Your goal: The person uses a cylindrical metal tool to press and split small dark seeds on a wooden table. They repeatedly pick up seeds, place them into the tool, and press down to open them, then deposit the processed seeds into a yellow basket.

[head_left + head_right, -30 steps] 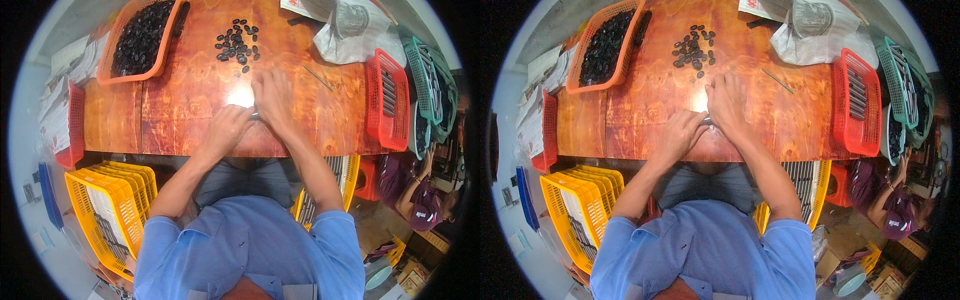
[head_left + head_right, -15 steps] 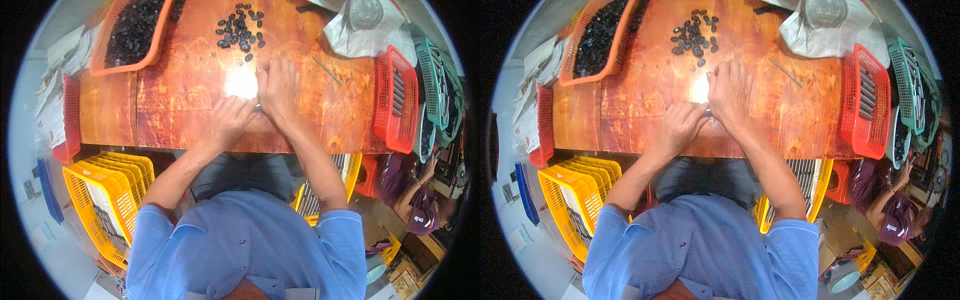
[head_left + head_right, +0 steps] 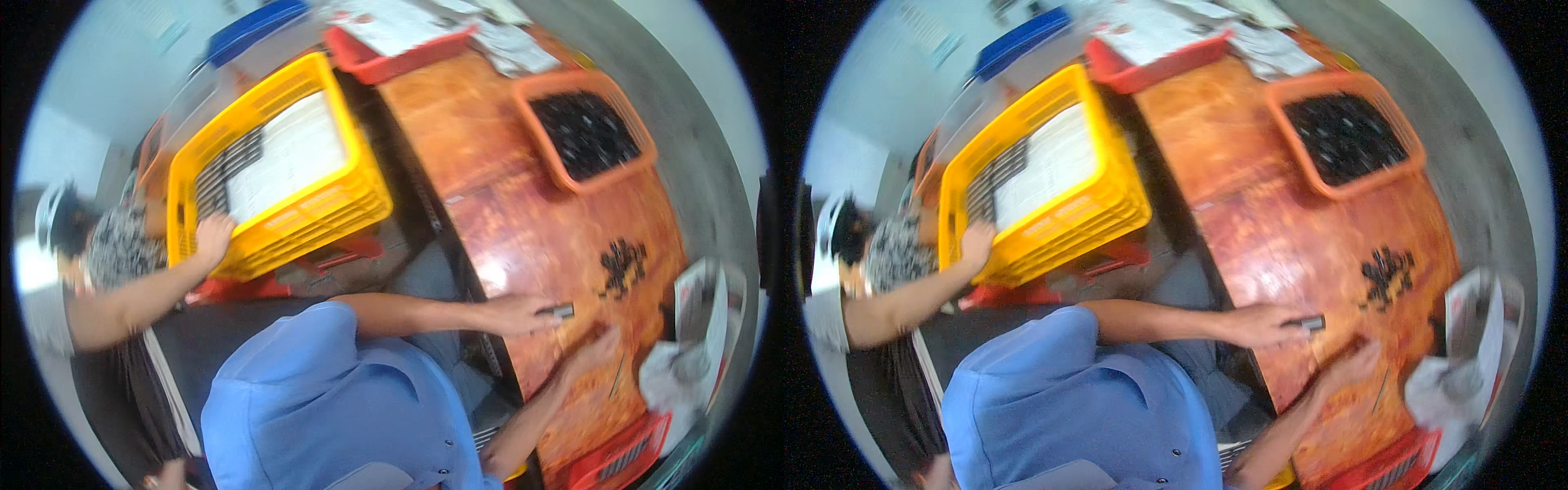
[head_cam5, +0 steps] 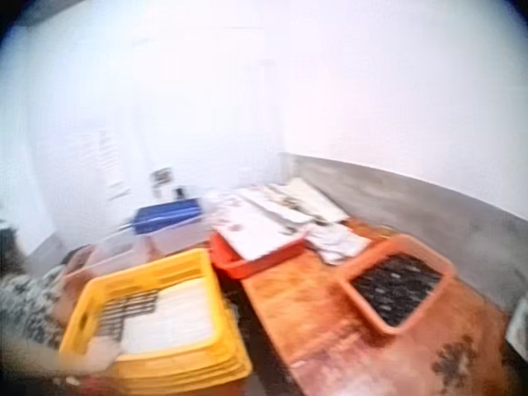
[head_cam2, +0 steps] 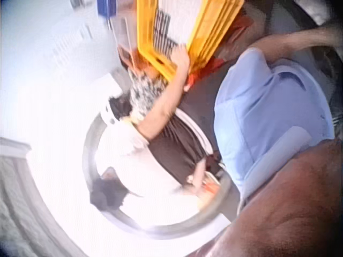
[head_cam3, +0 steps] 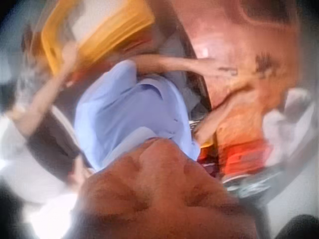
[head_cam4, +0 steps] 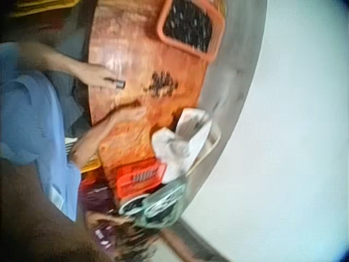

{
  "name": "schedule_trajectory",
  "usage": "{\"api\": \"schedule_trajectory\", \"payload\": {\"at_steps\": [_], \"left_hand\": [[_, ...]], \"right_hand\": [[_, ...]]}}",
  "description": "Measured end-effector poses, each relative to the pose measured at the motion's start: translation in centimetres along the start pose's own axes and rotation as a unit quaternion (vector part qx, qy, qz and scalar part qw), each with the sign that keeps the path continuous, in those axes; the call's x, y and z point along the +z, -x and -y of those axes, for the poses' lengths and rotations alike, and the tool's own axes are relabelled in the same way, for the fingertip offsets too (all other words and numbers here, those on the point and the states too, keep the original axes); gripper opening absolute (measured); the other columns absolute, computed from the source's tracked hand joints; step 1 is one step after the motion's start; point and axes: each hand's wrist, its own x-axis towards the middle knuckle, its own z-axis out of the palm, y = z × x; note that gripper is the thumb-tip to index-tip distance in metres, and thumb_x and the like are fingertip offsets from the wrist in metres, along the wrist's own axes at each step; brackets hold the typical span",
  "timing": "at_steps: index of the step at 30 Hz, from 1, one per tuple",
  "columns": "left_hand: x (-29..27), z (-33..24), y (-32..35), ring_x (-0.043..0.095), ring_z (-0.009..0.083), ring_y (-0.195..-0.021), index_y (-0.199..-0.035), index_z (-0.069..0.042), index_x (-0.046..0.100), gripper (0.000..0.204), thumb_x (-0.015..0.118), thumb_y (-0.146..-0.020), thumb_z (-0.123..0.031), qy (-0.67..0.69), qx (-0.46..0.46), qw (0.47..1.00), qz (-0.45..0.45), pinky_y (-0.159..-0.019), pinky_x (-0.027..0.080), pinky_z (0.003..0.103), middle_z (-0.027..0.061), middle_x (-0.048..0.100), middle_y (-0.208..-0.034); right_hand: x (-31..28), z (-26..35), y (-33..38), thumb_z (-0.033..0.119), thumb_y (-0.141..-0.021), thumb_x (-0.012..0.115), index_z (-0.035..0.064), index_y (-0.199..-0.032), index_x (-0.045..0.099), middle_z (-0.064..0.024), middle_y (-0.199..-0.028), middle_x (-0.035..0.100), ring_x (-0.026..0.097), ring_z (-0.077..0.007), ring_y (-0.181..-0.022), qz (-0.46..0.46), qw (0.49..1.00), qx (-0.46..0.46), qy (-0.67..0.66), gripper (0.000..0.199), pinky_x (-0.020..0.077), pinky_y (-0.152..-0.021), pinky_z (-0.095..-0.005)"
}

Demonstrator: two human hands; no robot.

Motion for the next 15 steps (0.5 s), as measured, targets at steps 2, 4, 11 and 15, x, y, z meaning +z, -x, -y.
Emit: {"api": "schedule_trajectory", "payload": {"at_steps": [2,4,11,15], "left_hand": [[-0.3,0.4,2.0,0.061,0.0276,-0.119,-0.139,-0.002,0.057,0.049,0.055,-0.108,-0.04,-0.004,0.066,0.997,-0.026,-0.102,0.048,0.04,0.0196,0.065,-0.123],[-0.6,1.2,3.5,0.064,0.027,-0.111,-0.139,-0.001,0.056,0.049,0.055,-0.108,-0.04,0.042,0.06,0.997,-0.026,-0.097,0.049,0.041,0.0196,0.066,-0.115],[-3.7,1.6,6.5,0.054,0.0133,-0.073,-0.128,0.001,0.065,0.038,0.059,-0.108,-0.031,0.108,0.046,0.99,-0.079,-0.066,0.046,0.033,0.0041,0.06,-0.082],[-6.4,0.3,7.9,0.051,0.0069,-0.067,-0.139,-0.008,0.062,0.038,0.057,-0.109,-0.03,0.165,0.014,0.98,-0.106,-0.059,0.045,0.028,-0.002,0.057,-0.079]], "right_hand": [[-0.1,1.3,0.3,0.033,-0.11,0.048,-0.0042,-0.097,0.066,-0.0118,-0.092,0.065,0.059,-0.0242,-0.085,0.004,0.999,-0.013,0.046,0.043,0.05,-0.078,-0.0386],[0.7,3.7,1.1,0.034,-0.11,0.049,-0.0062,-0.1,0.066,-0.0108,-0.092,0.064,0.058,-0.0246,-0.084,-0.006,0.998,-0.002,0.065,0.045,0.0491,-0.078,-0.0379],[1.6,4.4,1.3,0.036,-0.112,0.047,-0.0079,-0.1,0.063,-0.0095,-0.088,0.061,0.054,-0.0227,-0.079,-0.038,0.996,-0.007,0.087,0.048,0.048,-0.073,-0.0366],[-0.4,0.9,-0.5,0.037,-0.11,0.053,-0.008,-0.109,0.068,-0.0132,-0.093,0.068,0.06,-0.0239,-0.082,-0.005,0.992,-0.026,0.127,0.048,0.0495,-0.075,-0.0361]]}}
